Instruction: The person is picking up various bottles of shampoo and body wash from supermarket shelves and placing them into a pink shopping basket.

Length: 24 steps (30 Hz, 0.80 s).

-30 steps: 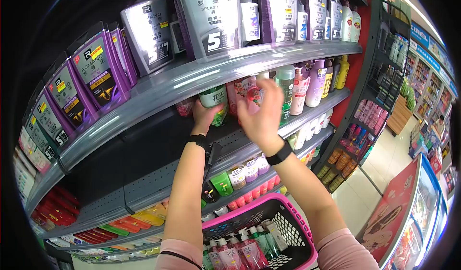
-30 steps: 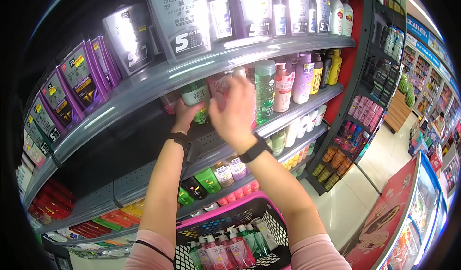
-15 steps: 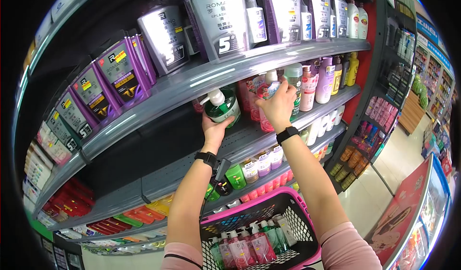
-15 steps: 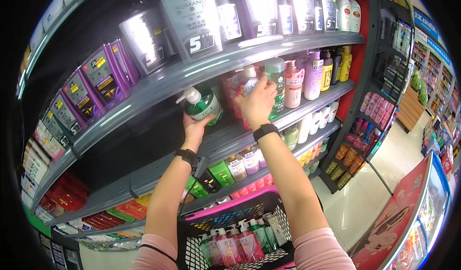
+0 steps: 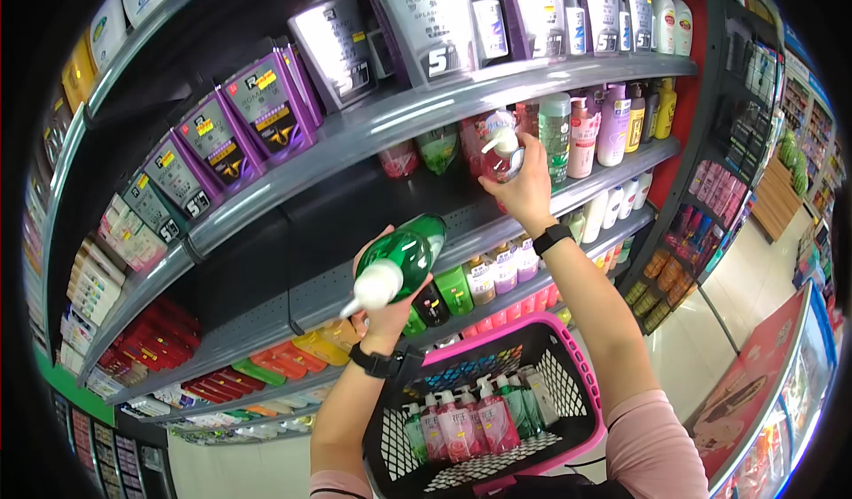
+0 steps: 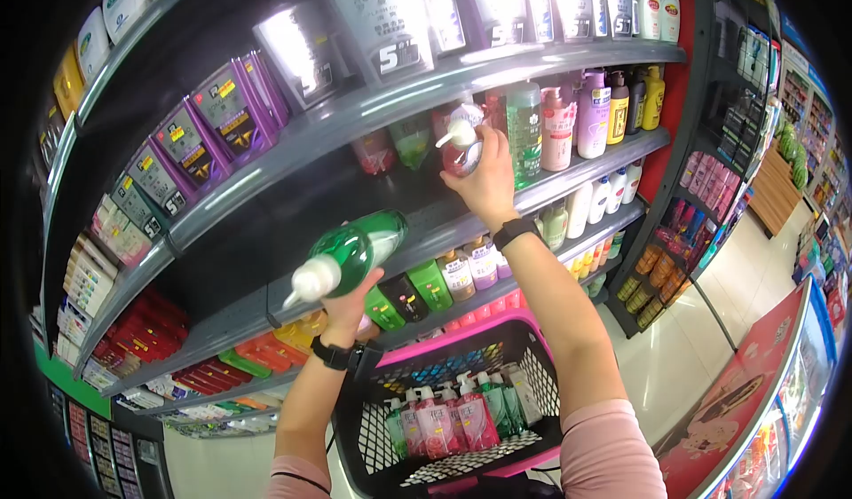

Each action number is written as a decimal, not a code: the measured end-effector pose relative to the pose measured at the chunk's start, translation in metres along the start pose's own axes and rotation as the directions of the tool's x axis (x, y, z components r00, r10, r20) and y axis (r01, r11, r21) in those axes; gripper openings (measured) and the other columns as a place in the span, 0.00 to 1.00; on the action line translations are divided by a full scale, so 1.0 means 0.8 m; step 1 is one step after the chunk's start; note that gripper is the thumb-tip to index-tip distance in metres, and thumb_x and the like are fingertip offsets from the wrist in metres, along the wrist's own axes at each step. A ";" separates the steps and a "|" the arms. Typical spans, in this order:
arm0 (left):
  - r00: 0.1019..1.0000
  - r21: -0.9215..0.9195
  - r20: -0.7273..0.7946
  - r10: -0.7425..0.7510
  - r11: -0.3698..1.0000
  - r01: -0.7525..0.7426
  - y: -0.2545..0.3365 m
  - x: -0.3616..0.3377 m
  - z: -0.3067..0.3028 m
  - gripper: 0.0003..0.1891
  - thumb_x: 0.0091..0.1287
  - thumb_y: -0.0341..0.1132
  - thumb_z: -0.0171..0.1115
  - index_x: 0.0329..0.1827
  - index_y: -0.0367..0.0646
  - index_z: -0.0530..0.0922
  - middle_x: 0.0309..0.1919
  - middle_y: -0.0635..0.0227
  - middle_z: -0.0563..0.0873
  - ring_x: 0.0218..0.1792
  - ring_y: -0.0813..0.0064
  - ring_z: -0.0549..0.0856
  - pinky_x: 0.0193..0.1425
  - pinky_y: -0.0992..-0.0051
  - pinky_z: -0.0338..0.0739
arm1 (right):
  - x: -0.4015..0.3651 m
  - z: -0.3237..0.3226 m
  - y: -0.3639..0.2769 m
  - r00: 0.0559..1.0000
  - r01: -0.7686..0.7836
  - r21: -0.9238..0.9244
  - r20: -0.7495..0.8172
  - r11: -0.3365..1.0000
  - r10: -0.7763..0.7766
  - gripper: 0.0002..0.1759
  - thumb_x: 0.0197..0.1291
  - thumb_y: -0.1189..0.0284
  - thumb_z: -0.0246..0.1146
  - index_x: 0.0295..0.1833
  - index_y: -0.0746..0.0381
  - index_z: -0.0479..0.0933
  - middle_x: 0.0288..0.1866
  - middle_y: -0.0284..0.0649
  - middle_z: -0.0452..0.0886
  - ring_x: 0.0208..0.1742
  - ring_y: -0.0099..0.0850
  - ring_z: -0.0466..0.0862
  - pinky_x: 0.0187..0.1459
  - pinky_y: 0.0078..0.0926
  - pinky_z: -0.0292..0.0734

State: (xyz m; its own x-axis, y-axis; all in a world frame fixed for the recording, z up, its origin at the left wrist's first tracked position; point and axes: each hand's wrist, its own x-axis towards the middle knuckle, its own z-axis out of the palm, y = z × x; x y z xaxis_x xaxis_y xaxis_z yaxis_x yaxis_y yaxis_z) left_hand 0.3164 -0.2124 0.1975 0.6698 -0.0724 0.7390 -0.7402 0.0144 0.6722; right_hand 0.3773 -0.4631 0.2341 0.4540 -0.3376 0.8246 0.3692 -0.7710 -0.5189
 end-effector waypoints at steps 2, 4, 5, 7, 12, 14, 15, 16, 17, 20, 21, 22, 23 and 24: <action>0.987 -0.206 -0.022 -0.160 0.967 0.152 0.028 -0.023 -0.005 0.36 0.46 0.20 0.72 0.60 0.41 0.66 0.59 0.56 0.74 0.56 0.64 0.77 0.56 0.62 0.79 | -0.007 -0.012 -0.004 0.992 0.120 0.083 -0.036 0.989 -0.117 0.47 0.29 0.72 0.78 0.59 0.62 0.62 0.54 0.47 0.69 0.57 0.47 0.70 0.57 0.39 0.68; 0.932 -0.498 0.016 -0.361 0.805 0.321 0.071 -0.057 -0.014 0.27 0.59 0.31 0.64 0.62 0.40 0.66 0.56 0.56 0.75 0.52 0.62 0.80 0.46 0.62 0.84 | -0.020 -0.045 -0.030 0.973 0.225 0.203 -0.101 0.953 -0.208 0.48 0.27 0.73 0.79 0.59 0.61 0.63 0.57 0.48 0.69 0.59 0.46 0.70 0.59 0.38 0.67; 0.985 0.094 -0.039 0.170 0.982 -0.165 0.033 -0.079 -0.017 0.24 0.67 0.40 0.53 0.63 0.38 0.65 0.57 0.55 0.74 0.50 0.59 0.81 0.38 0.62 0.86 | -0.027 -0.060 -0.042 0.963 0.259 0.175 -0.126 0.950 -0.240 0.49 0.26 0.72 0.80 0.59 0.60 0.63 0.58 0.49 0.68 0.60 0.47 0.69 0.60 0.38 0.66; 0.785 -0.745 0.180 -0.592 0.440 0.502 0.096 -0.090 -0.027 0.27 0.61 0.38 0.62 0.62 0.39 0.65 0.58 0.55 0.73 0.57 0.57 0.77 0.50 0.58 0.82 | -0.035 -0.096 -0.061 0.933 0.356 0.225 -0.128 0.907 -0.335 0.53 0.27 0.70 0.81 0.62 0.62 0.61 0.58 0.48 0.69 0.59 0.43 0.72 0.58 0.36 0.70; 0.944 -0.126 0.156 -0.292 0.942 0.312 0.048 -0.189 -0.038 0.24 0.60 0.32 0.63 0.59 0.42 0.68 0.59 0.54 0.73 0.60 0.57 0.74 0.60 0.59 0.75 | -0.091 -0.172 -0.109 0.966 -0.158 0.608 0.257 0.778 -0.005 0.51 0.33 0.73 0.81 0.64 0.65 0.58 0.56 0.40 0.71 0.53 0.30 0.76 0.51 0.30 0.75; 0.757 -0.459 0.199 -0.622 0.624 0.633 0.054 -0.239 -0.037 0.39 0.44 0.26 0.76 0.60 0.42 0.65 0.58 0.54 0.75 0.59 0.59 0.75 0.60 0.60 0.74 | -0.120 -0.202 -0.115 0.892 -0.369 0.679 0.451 0.634 0.036 0.51 0.32 0.71 0.81 0.64 0.64 0.60 0.54 0.39 0.72 0.53 0.29 0.75 0.52 0.29 0.74; 0.738 -0.517 0.166 -0.654 0.580 0.630 0.057 -0.246 -0.032 0.42 0.39 0.25 0.78 0.60 0.41 0.64 0.57 0.54 0.76 0.57 0.60 0.77 0.60 0.62 0.75 | -0.136 -0.201 -0.112 0.873 -0.438 0.686 0.479 0.581 0.092 0.51 0.32 0.70 0.81 0.64 0.64 0.61 0.54 0.39 0.73 0.54 0.28 0.75 0.52 0.28 0.73; 0.712 -0.255 0.226 -0.664 0.665 0.702 0.057 -0.270 -0.037 0.40 0.41 0.26 0.78 0.59 0.39 0.66 0.55 0.55 0.77 0.55 0.63 0.79 0.59 0.64 0.75 | -0.163 -0.215 -0.105 0.793 -0.478 0.533 0.603 0.699 0.082 0.51 0.31 0.69 0.81 0.64 0.64 0.62 0.54 0.40 0.73 0.54 0.29 0.75 0.54 0.28 0.72; 0.681 0.028 0.274 -0.679 0.713 0.701 0.057 -0.291 -0.043 0.38 0.42 0.26 0.78 0.57 0.38 0.67 0.54 0.56 0.78 0.53 0.66 0.80 0.59 0.66 0.76 | -0.192 -0.223 -0.093 0.698 -0.478 0.371 0.710 0.796 0.088 0.51 0.30 0.67 0.81 0.63 0.64 0.62 0.54 0.40 0.73 0.55 0.30 0.74 0.55 0.28 0.71; 0.567 -0.005 0.283 -0.773 0.590 0.807 0.045 -0.321 -0.043 0.36 0.42 0.26 0.78 0.56 0.36 0.68 0.50 0.61 0.81 0.51 0.70 0.81 0.57 0.69 0.76 | -0.260 -0.209 -0.065 0.576 -0.499 0.181 0.800 0.848 0.168 0.52 0.28 0.65 0.81 0.63 0.64 0.63 0.55 0.48 0.72 0.57 0.40 0.74 0.57 0.32 0.70; 0.513 -0.042 0.330 -0.793 0.530 0.847 0.027 -0.344 -0.040 0.36 0.42 0.26 0.77 0.56 0.37 0.69 0.49 0.62 0.81 0.50 0.71 0.81 0.56 0.70 0.76 | -0.280 -0.204 -0.055 0.558 -0.508 0.138 0.805 0.850 0.203 0.53 0.27 0.63 0.81 0.63 0.64 0.63 0.55 0.51 0.72 0.57 0.44 0.74 0.58 0.35 0.70; 0.491 -0.094 0.289 -0.822 0.486 0.869 -0.002 -0.377 -0.032 0.33 0.43 0.27 0.77 0.54 0.37 0.71 0.46 0.64 0.83 0.47 0.72 0.82 0.52 0.72 0.76 | -0.316 -0.190 -0.039 0.474 -0.449 -0.054 0.832 0.892 0.288 0.52 0.28 0.60 0.80 0.63 0.63 0.63 0.54 0.54 0.71 0.56 0.49 0.74 0.58 0.37 0.70; 0.436 -0.094 0.218 -0.873 0.426 0.900 -0.004 -0.385 -0.024 0.29 0.44 0.27 0.76 0.52 0.37 0.73 0.44 0.64 0.84 0.44 0.73 0.83 0.51 0.72 0.76 | -0.331 -0.181 -0.033 0.424 -0.449 -0.155 0.830 0.880 0.362 0.50 0.32 0.62 0.78 0.62 0.63 0.62 0.53 0.53 0.71 0.55 0.48 0.73 0.58 0.37 0.69; 0.383 -0.119 0.253 -0.888 0.365 0.923 -0.002 -0.383 -0.016 0.28 0.44 0.27 0.75 0.51 0.37 0.74 0.43 0.64 0.84 0.43 0.73 0.83 0.51 0.71 0.76 | -0.349 -0.172 -0.018 0.347 -0.458 -0.251 0.833 0.853 0.431 0.50 0.31 0.61 0.78 0.62 0.63 0.61 0.53 0.55 0.71 0.55 0.50 0.73 0.57 0.38 0.70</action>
State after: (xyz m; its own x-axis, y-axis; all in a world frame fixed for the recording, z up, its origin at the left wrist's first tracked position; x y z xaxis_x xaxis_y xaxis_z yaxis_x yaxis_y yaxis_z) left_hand 0.1134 -0.1777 -0.0293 0.8993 -0.2929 -0.3248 0.3554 0.0568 0.9330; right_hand 0.1336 -0.4315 0.0421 0.9921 -0.0001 -0.1253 -0.0965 -0.6387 -0.7634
